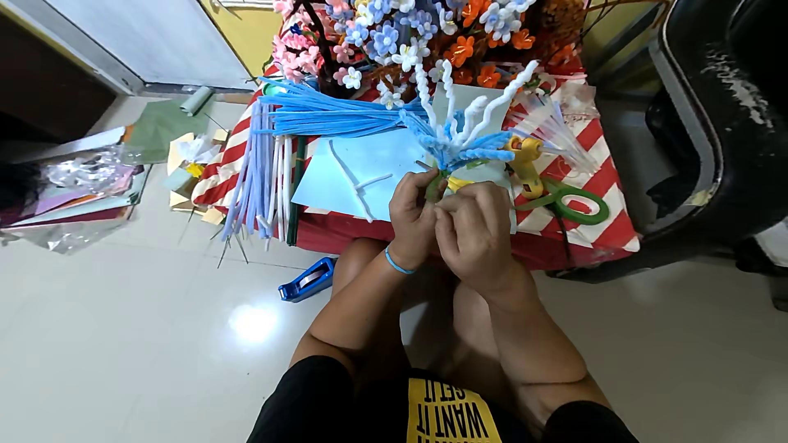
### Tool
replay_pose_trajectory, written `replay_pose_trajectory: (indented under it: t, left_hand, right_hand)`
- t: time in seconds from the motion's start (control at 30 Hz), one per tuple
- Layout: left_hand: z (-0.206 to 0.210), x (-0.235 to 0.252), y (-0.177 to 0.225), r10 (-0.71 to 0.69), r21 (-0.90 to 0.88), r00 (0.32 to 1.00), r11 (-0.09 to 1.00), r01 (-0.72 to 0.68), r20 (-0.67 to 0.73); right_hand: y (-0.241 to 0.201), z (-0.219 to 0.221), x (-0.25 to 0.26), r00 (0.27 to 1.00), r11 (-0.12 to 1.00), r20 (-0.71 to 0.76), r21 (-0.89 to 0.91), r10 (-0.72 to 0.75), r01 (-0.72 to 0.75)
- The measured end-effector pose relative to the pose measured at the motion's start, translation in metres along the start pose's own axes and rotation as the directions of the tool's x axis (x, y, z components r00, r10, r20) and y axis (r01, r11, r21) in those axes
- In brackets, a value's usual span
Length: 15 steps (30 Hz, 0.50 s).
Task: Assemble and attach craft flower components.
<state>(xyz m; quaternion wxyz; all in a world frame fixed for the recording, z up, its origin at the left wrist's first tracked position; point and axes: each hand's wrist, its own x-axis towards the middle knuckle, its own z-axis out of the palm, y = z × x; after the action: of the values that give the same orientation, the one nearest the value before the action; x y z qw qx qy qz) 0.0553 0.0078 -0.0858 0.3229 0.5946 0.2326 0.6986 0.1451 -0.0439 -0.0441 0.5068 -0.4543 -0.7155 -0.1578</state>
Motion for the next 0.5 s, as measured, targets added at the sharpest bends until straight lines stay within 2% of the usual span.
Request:
replay_pose_trajectory:
  t: [0.13, 0.23, 0.3, 0.4, 0.5]
  left_hand:
    - [0.001, 0.001, 0.000, -0.072, -0.108, 0.997, 0.991, 0.073, 0.016]
    - [0.001, 0.000, -0.001, -0.093, -0.118, 0.995, 0.988, 0.095, 0.025]
    - [0.001, 0.001, -0.001, -0.092, -0.123, 0.995, 0.988, 0.096, 0.033]
    - [0.001, 0.000, 0.000, -0.105, -0.142, 0.994, 0.984, 0.109, 0.034]
    - [0.002, 0.001, 0.002, -0.145, -0.197, 0.989, 0.969, 0.148, 0.033]
  right_hand:
    - [0.009, -0.003, 0.001, 0.992, 0.956, -0.018, 0.268, 0.126, -0.117]
    - [0.015, -0.001, 0.000, 0.975, 0.905, -0.101, 0.401, 0.197, -0.141]
    - [0.017, -0.001, -0.001, 0.970, 0.898, -0.128, 0.418, 0.207, -0.137]
    - [0.018, -0.005, 0.001, 0.984, 0.929, -0.127, 0.362, 0.125, -0.072]
    - [0.017, -0.008, 0.003, 0.986, 0.941, -0.099, 0.326, 0.133, -0.094]
